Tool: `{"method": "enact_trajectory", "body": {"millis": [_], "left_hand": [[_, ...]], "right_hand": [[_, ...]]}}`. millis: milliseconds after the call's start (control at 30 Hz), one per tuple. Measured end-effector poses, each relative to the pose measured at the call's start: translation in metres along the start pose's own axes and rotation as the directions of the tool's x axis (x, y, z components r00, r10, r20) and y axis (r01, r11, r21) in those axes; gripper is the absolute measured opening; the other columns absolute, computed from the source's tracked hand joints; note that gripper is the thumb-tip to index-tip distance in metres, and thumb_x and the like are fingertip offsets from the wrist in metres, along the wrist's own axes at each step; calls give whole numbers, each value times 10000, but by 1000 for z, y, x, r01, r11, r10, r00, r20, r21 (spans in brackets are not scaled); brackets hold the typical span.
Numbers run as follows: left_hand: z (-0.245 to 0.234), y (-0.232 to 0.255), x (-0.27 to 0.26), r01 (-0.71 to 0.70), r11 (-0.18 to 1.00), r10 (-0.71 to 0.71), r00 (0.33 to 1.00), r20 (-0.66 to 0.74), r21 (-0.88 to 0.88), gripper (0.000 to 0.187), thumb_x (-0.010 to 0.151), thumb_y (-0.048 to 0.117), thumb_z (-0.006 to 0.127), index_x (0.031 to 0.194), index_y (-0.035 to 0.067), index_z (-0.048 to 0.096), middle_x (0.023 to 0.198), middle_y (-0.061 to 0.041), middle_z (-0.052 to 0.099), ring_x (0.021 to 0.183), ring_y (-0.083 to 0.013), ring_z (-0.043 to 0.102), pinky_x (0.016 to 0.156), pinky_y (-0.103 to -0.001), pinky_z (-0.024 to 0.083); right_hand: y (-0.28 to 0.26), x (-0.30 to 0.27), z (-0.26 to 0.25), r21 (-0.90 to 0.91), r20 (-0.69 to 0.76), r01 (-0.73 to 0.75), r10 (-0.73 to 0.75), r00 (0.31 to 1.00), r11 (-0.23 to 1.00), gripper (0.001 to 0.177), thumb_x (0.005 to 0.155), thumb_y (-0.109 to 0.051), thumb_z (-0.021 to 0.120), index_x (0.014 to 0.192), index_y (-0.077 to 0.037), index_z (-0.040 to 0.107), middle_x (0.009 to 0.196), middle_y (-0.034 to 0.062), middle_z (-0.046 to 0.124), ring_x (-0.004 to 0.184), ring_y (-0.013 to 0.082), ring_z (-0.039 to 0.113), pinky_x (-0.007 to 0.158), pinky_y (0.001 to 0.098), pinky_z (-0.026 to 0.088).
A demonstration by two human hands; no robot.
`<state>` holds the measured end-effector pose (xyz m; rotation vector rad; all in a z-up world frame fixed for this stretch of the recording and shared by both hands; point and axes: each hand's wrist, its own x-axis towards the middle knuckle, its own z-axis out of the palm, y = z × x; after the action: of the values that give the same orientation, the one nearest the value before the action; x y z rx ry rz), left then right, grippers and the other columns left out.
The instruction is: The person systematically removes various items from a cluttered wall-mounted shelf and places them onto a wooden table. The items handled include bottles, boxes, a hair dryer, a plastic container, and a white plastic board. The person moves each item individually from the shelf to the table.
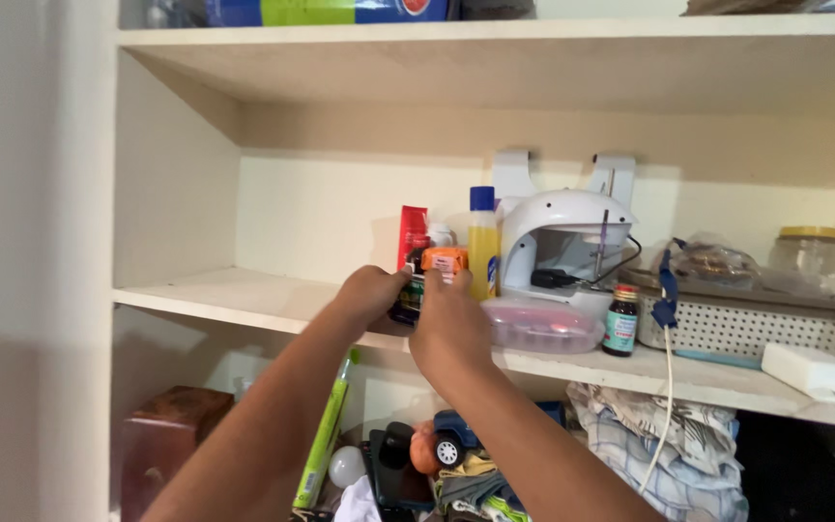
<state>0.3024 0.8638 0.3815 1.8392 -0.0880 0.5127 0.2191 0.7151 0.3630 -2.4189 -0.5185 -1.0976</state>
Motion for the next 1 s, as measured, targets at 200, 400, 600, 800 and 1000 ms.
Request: {"method": "enact_trajectory", "body": {"millis": [200,400,600,800,1000], "left_hand": [[-1,12,-2,125,990,-116,983,140,-60,424,994,369,599,1015,-51,651,875,-172,727,689,-258,731,623,-401,646],[-30,4,10,107,994,-110,983,146,31,380,992,335,574,1091,-7,705,894,-162,713,683,-252,673,624,-389,572],[-66,0,5,248,969,-247,968,52,-7,418,1032,366,575,1226,-4,596,1048,-140,587,913,-277,696,738,-351,611],[-61,8,0,240,959,-259,959,119,150,487,1051,465,392,1202,67,628,1048,-101,669,935,-203,618,805,-383,552],[-36,32,-14,279,940,-300,950,86,195,412,1058,393,444,1192,61,647,1070,-106,672,906,-225,640,782,-439,555]], "right_hand": [[8,2,10,77,-95,37,-30,995,996,536,745,17,722,1251,-91,583,1253,239,523,986,441,662,829,523,543],[6,7,26,267,-145,119,-83,986,956,534,727,-4,742,1243,-101,644,1252,209,558,1054,428,636,888,501,517],[1,13,37,420,-113,194,-161,980,887,534,735,-147,804,1257,-120,690,1179,167,645,1127,348,637,956,422,508],[-1,34,35,530,194,-78,-31,981,844,593,846,-417,774,1366,-176,623,1178,154,731,1087,277,715,932,375,539],[9,31,41,589,94,11,-82,992,808,552,807,-271,761,1344,-177,672,1121,161,779,1031,253,761,901,350,562]]}}
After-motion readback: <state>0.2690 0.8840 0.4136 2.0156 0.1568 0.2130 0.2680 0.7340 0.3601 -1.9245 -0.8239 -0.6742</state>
